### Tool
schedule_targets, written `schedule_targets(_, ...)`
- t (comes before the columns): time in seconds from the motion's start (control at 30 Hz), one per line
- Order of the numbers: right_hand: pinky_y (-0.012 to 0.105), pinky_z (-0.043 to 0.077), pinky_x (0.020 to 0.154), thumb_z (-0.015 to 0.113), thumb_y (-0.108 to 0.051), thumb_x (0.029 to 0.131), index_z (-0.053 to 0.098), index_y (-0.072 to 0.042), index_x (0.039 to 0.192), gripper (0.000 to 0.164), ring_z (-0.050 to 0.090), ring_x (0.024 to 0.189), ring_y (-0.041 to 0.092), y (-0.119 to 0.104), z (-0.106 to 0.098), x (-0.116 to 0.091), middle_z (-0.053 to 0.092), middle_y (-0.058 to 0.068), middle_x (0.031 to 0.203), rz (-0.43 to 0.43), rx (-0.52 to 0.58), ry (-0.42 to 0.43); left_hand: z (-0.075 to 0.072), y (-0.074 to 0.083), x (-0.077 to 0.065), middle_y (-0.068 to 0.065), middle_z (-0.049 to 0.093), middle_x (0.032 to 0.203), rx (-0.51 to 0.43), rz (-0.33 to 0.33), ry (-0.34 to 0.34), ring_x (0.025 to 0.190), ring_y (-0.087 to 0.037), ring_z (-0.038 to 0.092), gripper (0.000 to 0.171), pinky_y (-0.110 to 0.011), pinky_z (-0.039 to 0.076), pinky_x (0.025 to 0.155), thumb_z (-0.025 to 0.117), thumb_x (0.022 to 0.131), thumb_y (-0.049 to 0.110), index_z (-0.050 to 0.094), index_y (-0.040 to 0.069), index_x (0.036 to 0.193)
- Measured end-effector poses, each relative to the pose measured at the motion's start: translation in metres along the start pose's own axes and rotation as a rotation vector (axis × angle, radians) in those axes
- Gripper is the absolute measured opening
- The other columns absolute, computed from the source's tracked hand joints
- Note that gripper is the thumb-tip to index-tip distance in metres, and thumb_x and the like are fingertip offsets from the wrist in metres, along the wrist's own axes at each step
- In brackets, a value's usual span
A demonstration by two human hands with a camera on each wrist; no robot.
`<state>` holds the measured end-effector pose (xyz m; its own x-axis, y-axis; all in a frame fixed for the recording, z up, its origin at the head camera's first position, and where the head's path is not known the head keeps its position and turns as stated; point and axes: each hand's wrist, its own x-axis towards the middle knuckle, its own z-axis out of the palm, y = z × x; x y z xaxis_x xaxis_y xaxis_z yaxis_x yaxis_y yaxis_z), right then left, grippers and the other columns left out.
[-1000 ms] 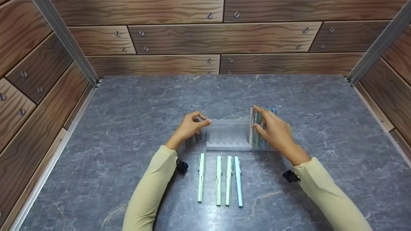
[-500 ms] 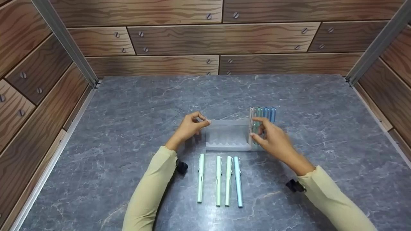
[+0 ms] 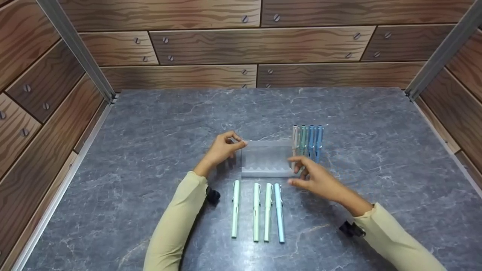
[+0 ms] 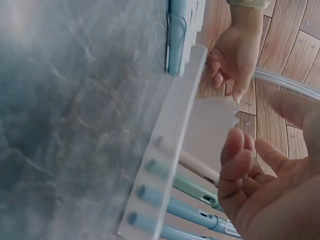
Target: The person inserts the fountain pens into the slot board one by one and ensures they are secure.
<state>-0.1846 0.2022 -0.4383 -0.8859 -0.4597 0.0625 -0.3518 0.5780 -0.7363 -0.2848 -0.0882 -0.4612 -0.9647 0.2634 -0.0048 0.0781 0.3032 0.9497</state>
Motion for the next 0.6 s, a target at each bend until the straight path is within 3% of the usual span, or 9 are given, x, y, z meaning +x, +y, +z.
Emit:
schedule_targets(0.23,0.025,0.049,0.078,0.076,-0.025,0.082,0.043,-0.003,0.137,0.068,0.054,0.09,0.02,0.004,0.009,-0.007,0.053,0.018,0.112,0.02,0.033,-0.191,0.0,0.0,-0.001,-0.005,0.055,0.067,0.015,-0.011,-0.02,0.051,-0.011,0.045,0.018,-0.029,0.044,0.054,0.071,0.088,0.029,0.063,0.012,0.091)
schedule_targets(0.6,0.026,0.046,0.076,0.08,-0.025,0.077,0.043,-0.002,0.136,0.073,0.051,0.088,0.018,0.008,0.017,-0.007,0.052,0.018,0.112,-0.004,-0.031,-0.271,-0.001,0.001,-0.002,0.001,0.054,0.066,0.028,-0.001,-0.01,0.051,-0.011,0.046,0.018,-0.029,0.045,0.054,0.071,0.087,0.03,0.064,0.014,0.089)
